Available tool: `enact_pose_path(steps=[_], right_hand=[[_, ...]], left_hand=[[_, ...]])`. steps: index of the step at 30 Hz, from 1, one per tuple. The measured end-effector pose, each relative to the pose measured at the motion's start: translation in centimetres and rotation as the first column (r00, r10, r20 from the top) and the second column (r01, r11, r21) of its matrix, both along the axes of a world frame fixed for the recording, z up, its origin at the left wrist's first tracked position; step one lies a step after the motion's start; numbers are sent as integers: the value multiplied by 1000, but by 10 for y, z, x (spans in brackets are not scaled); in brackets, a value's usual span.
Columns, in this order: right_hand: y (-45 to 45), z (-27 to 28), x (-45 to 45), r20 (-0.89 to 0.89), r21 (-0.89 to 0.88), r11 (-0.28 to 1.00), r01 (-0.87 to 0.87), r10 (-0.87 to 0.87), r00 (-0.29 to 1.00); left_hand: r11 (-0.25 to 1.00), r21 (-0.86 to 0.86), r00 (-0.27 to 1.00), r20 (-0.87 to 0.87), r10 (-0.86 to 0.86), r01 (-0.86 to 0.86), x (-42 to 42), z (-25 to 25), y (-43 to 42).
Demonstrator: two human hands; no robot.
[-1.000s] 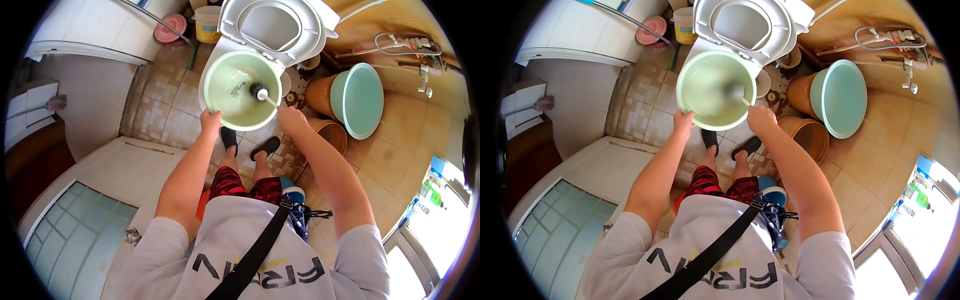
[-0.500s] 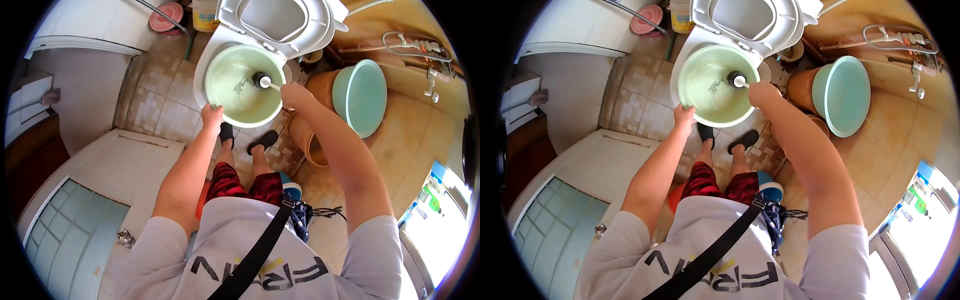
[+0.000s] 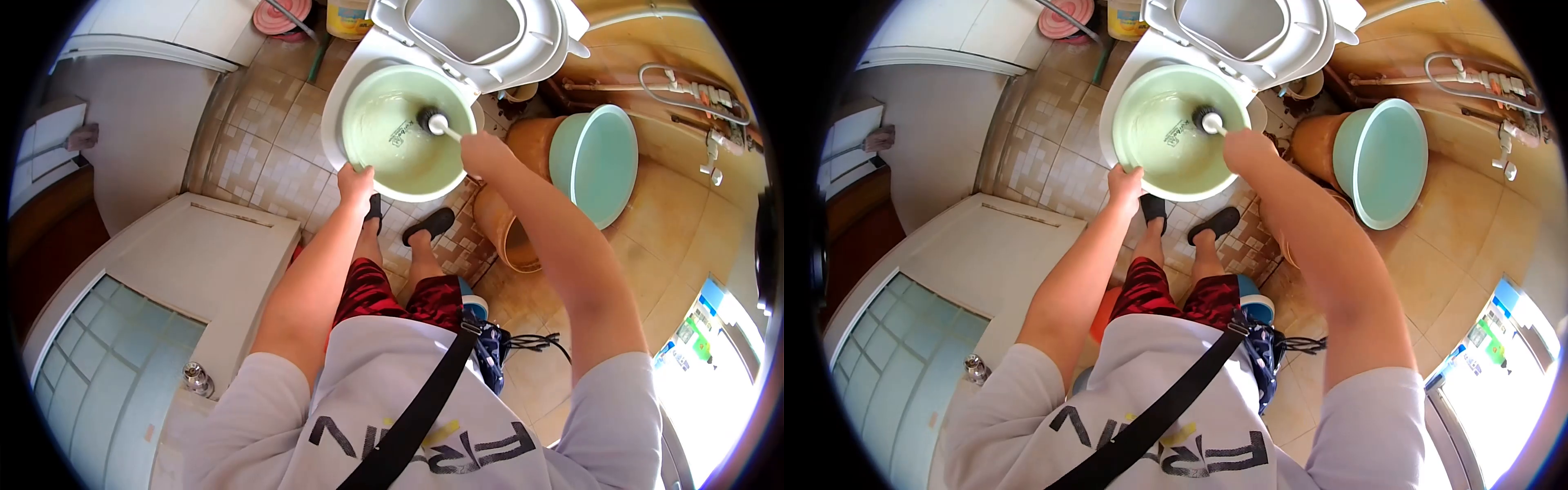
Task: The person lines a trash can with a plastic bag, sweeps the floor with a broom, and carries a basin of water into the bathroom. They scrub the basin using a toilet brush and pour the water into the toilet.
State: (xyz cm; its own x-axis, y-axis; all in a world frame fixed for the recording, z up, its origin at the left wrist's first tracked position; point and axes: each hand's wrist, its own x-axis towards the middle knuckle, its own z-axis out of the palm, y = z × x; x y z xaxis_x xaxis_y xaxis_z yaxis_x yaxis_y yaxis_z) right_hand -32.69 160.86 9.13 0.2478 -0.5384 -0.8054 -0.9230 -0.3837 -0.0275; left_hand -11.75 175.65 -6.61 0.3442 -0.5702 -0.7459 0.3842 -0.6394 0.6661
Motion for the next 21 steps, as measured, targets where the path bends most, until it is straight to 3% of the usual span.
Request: enact_pose_path(steps=[2, 3, 6, 9, 12, 14, 16, 19, 21], right_hand=[[18, 29, 8, -60, 156, 987, -29, 39, 997], [25, 38, 16, -82, 229, 972, -43, 63, 995], [45, 34, 39, 71, 296, 938, -179, 166, 984], [20, 19, 63, 248, 143, 989, 47, -81, 965], [5, -22, 30, 313, -12, 992, 122, -112, 943], [25, -9, 10, 101, 95, 984, 152, -161, 982], [69, -4, -7, 18, 43, 994, 102, -103, 995], [103, 46, 29, 244, 141, 986, 93, -126, 962], [86, 27, 34, 140, 80, 977, 197, -207, 968]], left_hand=[[996, 13, 996, -23, 91, -91, -3, 5, -5], [998, 62, 1000, 11, 23, -23, -1, 0, -4], [997, 65, 998, 40, -43, 40, 0, 1, -4], [999, -23, 998, 61, -23, 24, -6, -12, 5], [999, 34, 999, 15, 28, -29, -8, 4, 0], [997, 40, 998, -7, 64, -64, -5, 7, -4], [995, 46, 995, -47, 90, -88, -5, 1, -3], [996, 85, 997, -71, -19, 25, -9, 3, 1], [995, 103, 997, -78, 16, -8, -20, 11, 2]])
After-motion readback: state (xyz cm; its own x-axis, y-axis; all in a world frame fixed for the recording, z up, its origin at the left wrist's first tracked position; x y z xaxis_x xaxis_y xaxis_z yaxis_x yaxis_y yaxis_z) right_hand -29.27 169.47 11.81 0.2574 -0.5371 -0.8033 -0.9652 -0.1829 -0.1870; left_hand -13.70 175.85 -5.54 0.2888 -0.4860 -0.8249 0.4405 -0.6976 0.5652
